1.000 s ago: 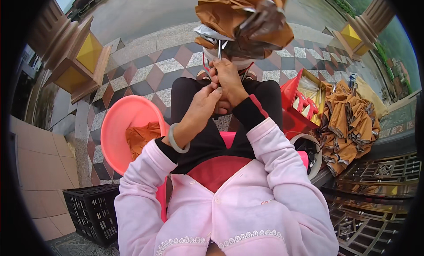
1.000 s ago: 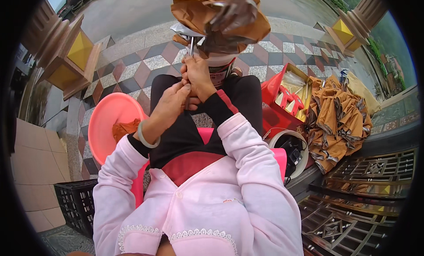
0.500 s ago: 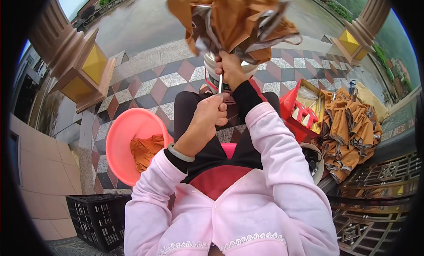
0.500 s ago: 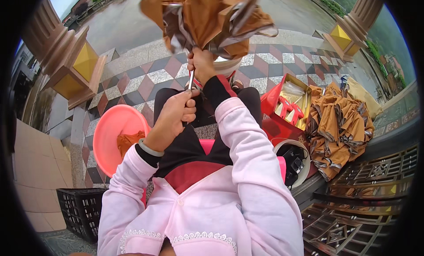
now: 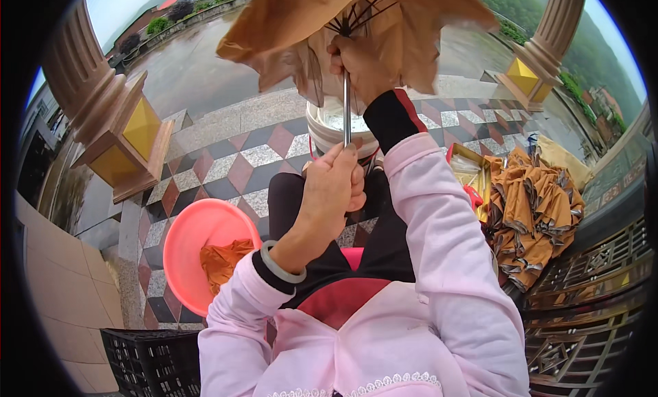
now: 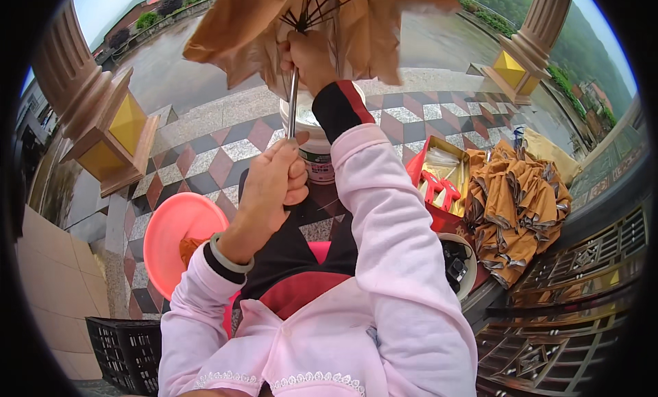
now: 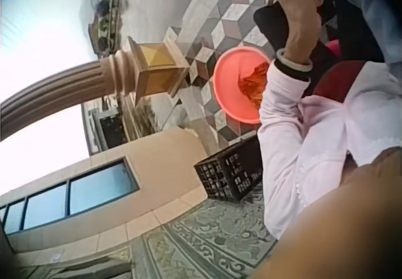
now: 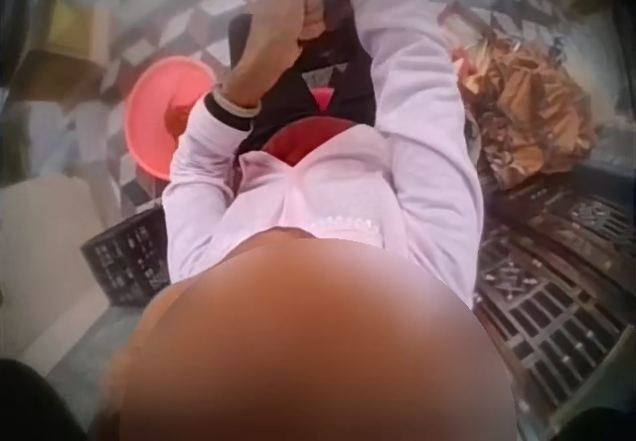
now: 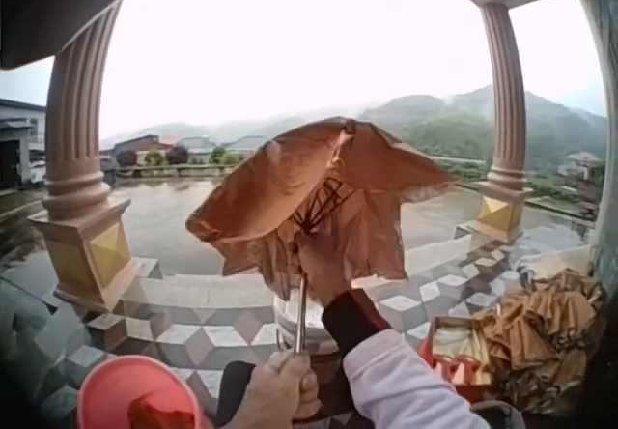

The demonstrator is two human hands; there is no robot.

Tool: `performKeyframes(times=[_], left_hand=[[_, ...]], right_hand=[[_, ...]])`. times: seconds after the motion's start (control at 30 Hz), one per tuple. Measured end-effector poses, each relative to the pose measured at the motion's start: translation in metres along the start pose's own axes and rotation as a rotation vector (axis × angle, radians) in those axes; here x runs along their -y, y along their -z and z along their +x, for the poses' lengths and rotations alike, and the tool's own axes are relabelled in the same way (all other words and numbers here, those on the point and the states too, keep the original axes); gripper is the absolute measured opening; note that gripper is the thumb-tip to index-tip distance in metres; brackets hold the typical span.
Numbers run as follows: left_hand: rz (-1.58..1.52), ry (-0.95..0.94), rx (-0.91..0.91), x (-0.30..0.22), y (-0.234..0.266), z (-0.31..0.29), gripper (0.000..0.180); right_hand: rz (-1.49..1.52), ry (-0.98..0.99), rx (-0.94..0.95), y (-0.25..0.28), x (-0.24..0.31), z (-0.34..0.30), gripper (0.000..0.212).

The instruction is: Assembling an umbrella using a glue gun to bond components.

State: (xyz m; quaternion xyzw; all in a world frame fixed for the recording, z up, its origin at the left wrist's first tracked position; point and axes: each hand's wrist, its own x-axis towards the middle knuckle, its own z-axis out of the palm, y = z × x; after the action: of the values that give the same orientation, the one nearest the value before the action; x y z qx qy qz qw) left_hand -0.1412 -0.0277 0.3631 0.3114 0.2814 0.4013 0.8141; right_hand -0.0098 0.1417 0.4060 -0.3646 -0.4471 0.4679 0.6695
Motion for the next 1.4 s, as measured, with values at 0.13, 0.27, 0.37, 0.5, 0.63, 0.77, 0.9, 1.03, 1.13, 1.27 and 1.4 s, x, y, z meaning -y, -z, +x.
performKeyframes(times=[0.13,0.27,0.37,0.5,0.63,0.77,0.9,1.03,1.13,1.27,1.4], left_hand=[[0.230,-0.132,0.036,0.010,0.016,-0.018,0.024],[0.221,-0.129,0.110,0.011,0.035,-0.021,0.026],[0.101,-0.070,0.168,0.011,0.038,-0.030,0.028],[0.101,-0.023,0.238,0.012,0.036,-0.050,0.028],[0.135,-0.010,0.243,0.024,0.039,-0.068,0.029],[0.123,0.043,0.290,0.035,0.036,-0.077,0.030],[0.149,0.057,0.287,0.034,0.032,-0.084,0.030],[0.154,0.063,0.261,0.029,0.036,-0.083,0.030],[0.202,0.027,0.242,0.023,0.039,-0.078,0.028],[0.263,-0.034,0.286,0.011,0.033,-0.070,0.032],[0.190,-0.033,0.411,-0.012,0.039,-0.052,0.036]], right_hand=[[-0.163,0.121,-0.102,-0.015,0.026,0.007,0.022],[0.247,-0.070,-0.011,-0.008,0.042,-0.008,0.024],[0.370,-0.064,0.080,0.002,0.039,0.003,0.028],[0.412,0.054,0.035,0.019,0.052,0.025,0.028],[0.380,0.177,-0.063,0.024,0.073,0.031,0.025],[0.342,0.230,-0.156,0.040,0.089,0.034,0.021],[0.324,0.200,-0.158,0.050,0.086,0.028,0.019],[0.073,0.176,-0.162,0.054,0.083,0.009,0.019],[-0.370,0.377,-0.185,0.050,0.073,-0.033,0.020],[-1.259,1.023,-0.193,0.053,0.062,-0.053,0.022],[-1.670,1.170,-0.218,0.046,0.081,-0.046,0.023]])
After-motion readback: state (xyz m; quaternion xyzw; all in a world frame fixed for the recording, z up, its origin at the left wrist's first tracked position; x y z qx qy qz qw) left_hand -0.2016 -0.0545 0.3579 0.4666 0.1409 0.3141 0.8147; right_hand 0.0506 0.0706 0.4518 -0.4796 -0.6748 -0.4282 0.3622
